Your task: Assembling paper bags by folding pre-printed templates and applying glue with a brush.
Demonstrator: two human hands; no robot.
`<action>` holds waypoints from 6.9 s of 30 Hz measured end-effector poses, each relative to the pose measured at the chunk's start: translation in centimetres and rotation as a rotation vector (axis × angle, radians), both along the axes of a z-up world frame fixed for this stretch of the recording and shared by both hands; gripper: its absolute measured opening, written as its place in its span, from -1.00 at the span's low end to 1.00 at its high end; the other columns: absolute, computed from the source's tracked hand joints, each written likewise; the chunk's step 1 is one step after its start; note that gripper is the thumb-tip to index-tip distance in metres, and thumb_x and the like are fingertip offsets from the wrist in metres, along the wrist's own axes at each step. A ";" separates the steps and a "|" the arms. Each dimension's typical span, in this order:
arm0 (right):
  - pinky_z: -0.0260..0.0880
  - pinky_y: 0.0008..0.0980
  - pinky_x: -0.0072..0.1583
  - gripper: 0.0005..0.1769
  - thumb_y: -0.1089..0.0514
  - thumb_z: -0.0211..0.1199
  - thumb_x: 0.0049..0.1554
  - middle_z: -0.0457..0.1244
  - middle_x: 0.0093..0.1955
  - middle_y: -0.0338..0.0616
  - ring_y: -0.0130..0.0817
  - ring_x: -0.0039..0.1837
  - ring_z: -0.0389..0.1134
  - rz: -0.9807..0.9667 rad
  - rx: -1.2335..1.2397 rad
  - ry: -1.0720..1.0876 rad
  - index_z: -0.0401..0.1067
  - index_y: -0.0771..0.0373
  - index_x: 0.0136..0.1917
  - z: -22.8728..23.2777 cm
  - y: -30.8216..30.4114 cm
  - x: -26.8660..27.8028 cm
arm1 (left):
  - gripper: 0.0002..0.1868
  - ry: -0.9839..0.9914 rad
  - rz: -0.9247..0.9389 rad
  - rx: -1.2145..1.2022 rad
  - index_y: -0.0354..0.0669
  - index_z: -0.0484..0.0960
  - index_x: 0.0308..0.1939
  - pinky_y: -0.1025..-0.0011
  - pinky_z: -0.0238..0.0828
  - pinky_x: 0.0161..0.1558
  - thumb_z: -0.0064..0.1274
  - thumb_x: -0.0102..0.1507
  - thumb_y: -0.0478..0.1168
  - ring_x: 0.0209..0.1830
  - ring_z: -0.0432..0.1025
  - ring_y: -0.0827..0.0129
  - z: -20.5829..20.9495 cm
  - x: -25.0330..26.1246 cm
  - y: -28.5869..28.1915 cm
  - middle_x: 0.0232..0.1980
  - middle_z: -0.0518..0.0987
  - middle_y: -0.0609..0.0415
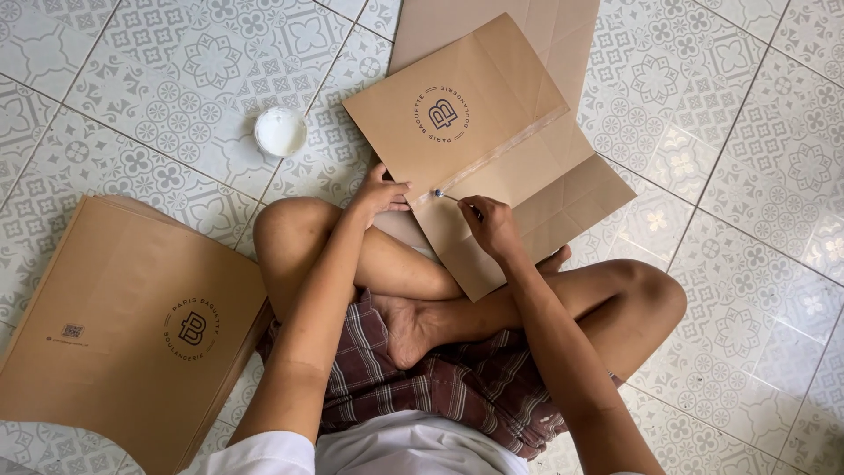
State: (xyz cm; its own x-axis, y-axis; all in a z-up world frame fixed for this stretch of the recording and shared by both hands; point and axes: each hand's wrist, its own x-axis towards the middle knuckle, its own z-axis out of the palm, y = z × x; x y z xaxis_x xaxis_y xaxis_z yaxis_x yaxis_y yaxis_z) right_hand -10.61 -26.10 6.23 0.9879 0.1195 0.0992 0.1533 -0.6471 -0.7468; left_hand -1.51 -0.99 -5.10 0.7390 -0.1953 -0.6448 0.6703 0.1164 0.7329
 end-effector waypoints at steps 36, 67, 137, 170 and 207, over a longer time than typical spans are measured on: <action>0.47 -0.20 -0.25 -0.85 0.26 0.20 0.21 0.38 -0.39 -0.07 -0.10 -0.35 0.44 -0.127 -0.309 0.080 0.59 0.25 -0.06 -2.4 -1.1 3.0 | -0.23 -0.017 -0.001 0.023 -0.16 0.25 0.44 0.01 0.73 -0.24 0.27 0.20 -0.36 -0.36 0.62 -0.04 -1.3 0.1 -0.5 -0.17 0.59 -0.27; 0.44 -0.16 -0.23 -0.84 0.26 0.21 0.25 0.37 -0.36 0.06 -0.01 -0.30 0.45 -0.393 -0.230 0.042 0.60 0.30 -0.02 -2.1 -3.6 4.4 | -0.18 -0.027 0.004 0.077 -0.17 0.18 0.50 -0.03 0.71 -0.19 0.22 0.21 -0.33 -0.23 0.60 -0.17 -1.3 0.9 -0.5 -0.01 0.56 -0.40; 0.41 -0.13 -0.27 -0.87 0.27 0.22 0.23 0.36 -0.40 0.05 0.07 -0.29 0.45 0.147 -0.131 0.015 0.58 0.31 -0.06 0.4 4.0 1.7 | -0.35 -0.041 0.032 0.085 0.03 0.25 0.46 -0.25 0.62 -0.13 0.12 0.31 -0.30 -0.09 0.52 -0.47 -1.3 0.7 -0.8 0.06 0.53 -0.44; 0.35 -0.17 -0.29 -0.84 0.26 0.21 0.22 0.34 -0.41 0.10 0.03 -0.35 0.43 0.175 -0.033 0.064 0.57 0.38 -0.05 -0.3 2.8 1.7 | -0.31 -0.046 0.001 -0.011 0.08 0.15 0.53 -0.25 0.57 -0.05 0.07 0.36 -0.30 -0.01 0.48 -0.51 -3.3 0.3 -0.3 0.14 0.53 -0.47; 0.33 -0.27 -0.36 -0.86 0.28 0.22 0.19 0.27 -0.53 -0.01 -0.09 -0.47 0.36 -0.013 -0.176 0.005 0.58 0.35 -0.13 -3.4 -0.4 2.9 | -0.27 -0.062 -0.006 -0.037 0.09 0.12 0.53 -0.22 0.63 -0.16 0.11 0.34 -0.32 -0.14 0.54 -0.47 -4.1 0.9 -0.4 0.08 0.56 -0.47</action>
